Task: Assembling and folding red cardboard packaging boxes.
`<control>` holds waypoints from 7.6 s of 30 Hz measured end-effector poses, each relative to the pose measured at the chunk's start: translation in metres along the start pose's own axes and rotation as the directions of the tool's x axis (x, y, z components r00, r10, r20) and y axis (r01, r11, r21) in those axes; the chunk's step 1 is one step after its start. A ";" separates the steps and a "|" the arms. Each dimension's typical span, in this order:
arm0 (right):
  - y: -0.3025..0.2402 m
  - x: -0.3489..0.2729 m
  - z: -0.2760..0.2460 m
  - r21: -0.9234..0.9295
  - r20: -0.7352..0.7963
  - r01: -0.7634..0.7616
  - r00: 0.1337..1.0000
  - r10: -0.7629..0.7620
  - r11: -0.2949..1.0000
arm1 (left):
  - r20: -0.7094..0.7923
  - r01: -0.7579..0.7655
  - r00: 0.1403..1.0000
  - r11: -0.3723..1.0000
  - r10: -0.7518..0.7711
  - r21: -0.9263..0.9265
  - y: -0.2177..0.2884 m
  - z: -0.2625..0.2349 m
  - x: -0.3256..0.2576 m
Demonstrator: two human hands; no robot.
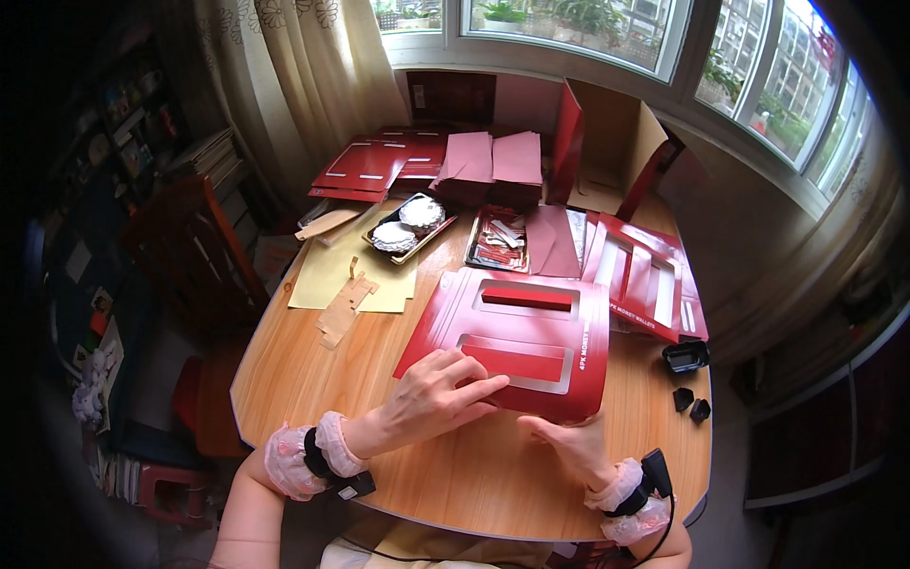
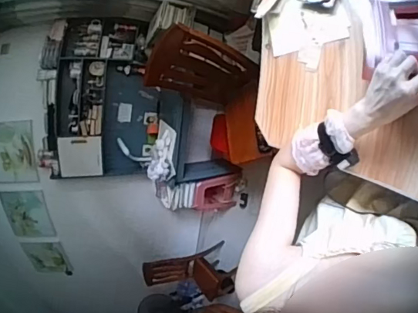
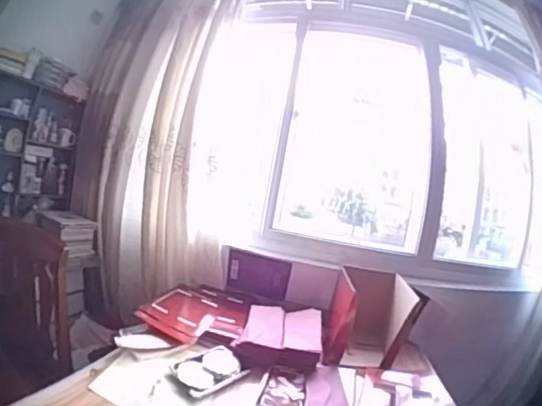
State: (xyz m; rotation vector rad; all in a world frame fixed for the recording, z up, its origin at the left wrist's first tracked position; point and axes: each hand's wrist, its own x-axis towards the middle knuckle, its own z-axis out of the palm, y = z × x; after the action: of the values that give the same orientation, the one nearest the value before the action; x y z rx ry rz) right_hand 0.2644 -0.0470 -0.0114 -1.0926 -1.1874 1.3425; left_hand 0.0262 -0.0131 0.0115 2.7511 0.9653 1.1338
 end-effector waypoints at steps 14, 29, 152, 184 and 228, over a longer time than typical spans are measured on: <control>-0.004 0.001 -0.001 -0.055 0.041 -0.057 0.997 0.059 0.997 | 0.002 -0.049 0.999 0.997 0.049 0.058 0.001 0.000 0.000; -0.002 0.008 -0.017 -0.017 0.005 0.038 0.999 -0.038 0.999 | 0.027 0.039 0.999 0.997 -0.041 0.072 -0.003 -0.003 -0.002; -0.020 0.005 0.011 -0.652 0.639 0.755 0.493 -0.590 -0.076 | -0.012 -0.205 0.979 0.979 0.205 -0.008 -0.009 -0.012 -0.002; -0.026 0.001 0.004 -0.733 0.632 0.645 0.527 -0.568 -0.217 | -0.054 -0.171 0.984 0.985 0.169 -0.023 -0.018 -0.028 0.000; -0.030 0.027 -0.041 -0.572 -0.018 0.589 0.687 -0.727 0.571 | -0.415 0.027 0.860 0.840 -0.296 -0.543 -0.038 -0.078 0.003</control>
State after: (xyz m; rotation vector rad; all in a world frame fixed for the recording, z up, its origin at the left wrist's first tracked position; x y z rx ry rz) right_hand 0.3057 -0.0159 0.0132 -0.9737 -1.6041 0.2552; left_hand -0.0425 0.0029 0.0622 1.9461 0.7451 1.7844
